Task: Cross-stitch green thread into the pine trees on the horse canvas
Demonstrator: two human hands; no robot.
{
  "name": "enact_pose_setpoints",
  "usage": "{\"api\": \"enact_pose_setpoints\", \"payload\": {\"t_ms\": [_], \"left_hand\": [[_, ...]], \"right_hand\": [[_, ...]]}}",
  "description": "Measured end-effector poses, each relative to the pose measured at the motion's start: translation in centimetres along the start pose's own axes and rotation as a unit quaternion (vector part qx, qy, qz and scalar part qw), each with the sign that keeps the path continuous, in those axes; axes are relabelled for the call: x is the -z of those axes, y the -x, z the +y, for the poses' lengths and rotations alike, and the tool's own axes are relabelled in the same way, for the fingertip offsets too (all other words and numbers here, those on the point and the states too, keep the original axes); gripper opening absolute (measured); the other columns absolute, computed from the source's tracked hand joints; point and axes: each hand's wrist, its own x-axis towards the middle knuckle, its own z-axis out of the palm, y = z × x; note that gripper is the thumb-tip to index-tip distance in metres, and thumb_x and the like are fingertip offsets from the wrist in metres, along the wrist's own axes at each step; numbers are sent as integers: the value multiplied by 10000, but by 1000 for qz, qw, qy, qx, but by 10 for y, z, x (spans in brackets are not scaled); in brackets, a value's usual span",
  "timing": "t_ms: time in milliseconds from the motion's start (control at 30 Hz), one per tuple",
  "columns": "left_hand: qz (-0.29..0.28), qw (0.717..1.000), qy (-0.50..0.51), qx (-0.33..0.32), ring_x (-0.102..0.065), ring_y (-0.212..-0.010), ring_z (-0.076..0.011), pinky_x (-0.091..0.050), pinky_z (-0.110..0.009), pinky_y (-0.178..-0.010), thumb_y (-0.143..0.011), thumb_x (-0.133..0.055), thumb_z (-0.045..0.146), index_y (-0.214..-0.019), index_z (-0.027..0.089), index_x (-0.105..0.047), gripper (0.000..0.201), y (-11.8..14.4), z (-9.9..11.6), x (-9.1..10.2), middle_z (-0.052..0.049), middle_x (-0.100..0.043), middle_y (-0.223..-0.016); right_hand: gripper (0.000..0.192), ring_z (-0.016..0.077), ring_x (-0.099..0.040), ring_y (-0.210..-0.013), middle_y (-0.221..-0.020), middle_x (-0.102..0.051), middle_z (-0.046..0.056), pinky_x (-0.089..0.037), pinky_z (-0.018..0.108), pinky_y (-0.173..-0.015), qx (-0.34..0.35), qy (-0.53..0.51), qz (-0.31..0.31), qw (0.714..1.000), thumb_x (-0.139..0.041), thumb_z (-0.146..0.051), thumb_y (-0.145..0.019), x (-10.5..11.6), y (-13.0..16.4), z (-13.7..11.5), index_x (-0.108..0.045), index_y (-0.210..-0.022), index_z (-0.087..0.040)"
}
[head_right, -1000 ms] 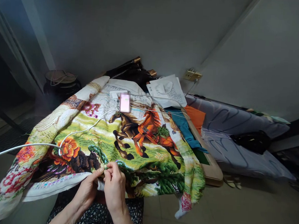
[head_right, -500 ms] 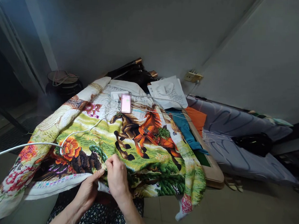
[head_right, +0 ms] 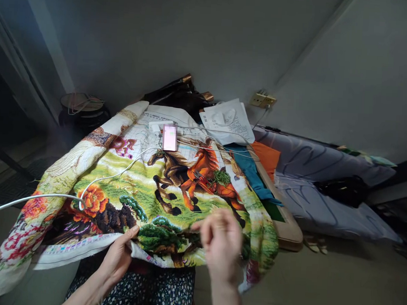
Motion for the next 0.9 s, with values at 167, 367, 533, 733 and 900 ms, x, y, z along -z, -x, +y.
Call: {"api": "enact_pose_setpoints", "payload": {"t_ms": [167, 367, 533, 733, 900], "left_hand": [[-13, 1000, -23, 9, -694, -780, -259, -517, -375, -815, -619, -796, 276, -718, 121, -738, 193, 0, 1, 1, -75, -748, -697], [3, 1000, -13, -4, -671, -686, -209, -520, -339, -763, -602, -803, 236, -698, 124, -735, 162, 1, 1, 1, -52, -739, -688], [20, 1000, -10, -14, -667, -701, -198, -517, -318, -747, -606, -801, 210, -703, 121, -736, 146, 0, 1, 0, -51, -740, -702], [13, 1000, -1, -11, -657, -670, -186, -522, -307, -710, -586, -811, 207, -695, 117, -737, 159, -1, 0, 0, -45, -741, -692], [15, 1000, -1, -9, -628, -592, -161, -506, -284, -625, -540, -836, 212, -655, 119, -725, 185, 0, 1, -2, -29, -715, -627]], "right_hand": [[193, 104, -455, -424, -494, -508, -55, -352, 191, -398, -162, 212, -217, 939, -533, -342, -877, -42, 56, 64, -643, -837, -189], [243, 160, -558, -476, -541, -642, 3, -413, 234, -465, -81, 334, -195, 919, -525, -285, -851, -51, 65, 73, -757, -875, -220], [267, 161, -555, -465, -560, -671, 2, -411, 241, -481, -63, 373, -209, 902, -500, -222, -853, -53, 64, 73, -765, -884, -225], [265, 200, -611, -577, -635, -715, 21, -414, 273, -572, 2, 466, -203, 861, -512, -160, -808, -58, 63, 70, -763, -800, -243], [224, 183, -589, -526, -589, -662, 21, -392, 260, -530, -29, 473, -186, 861, -497, -170, -814, -64, 68, 74, -711, -765, -216]]}}
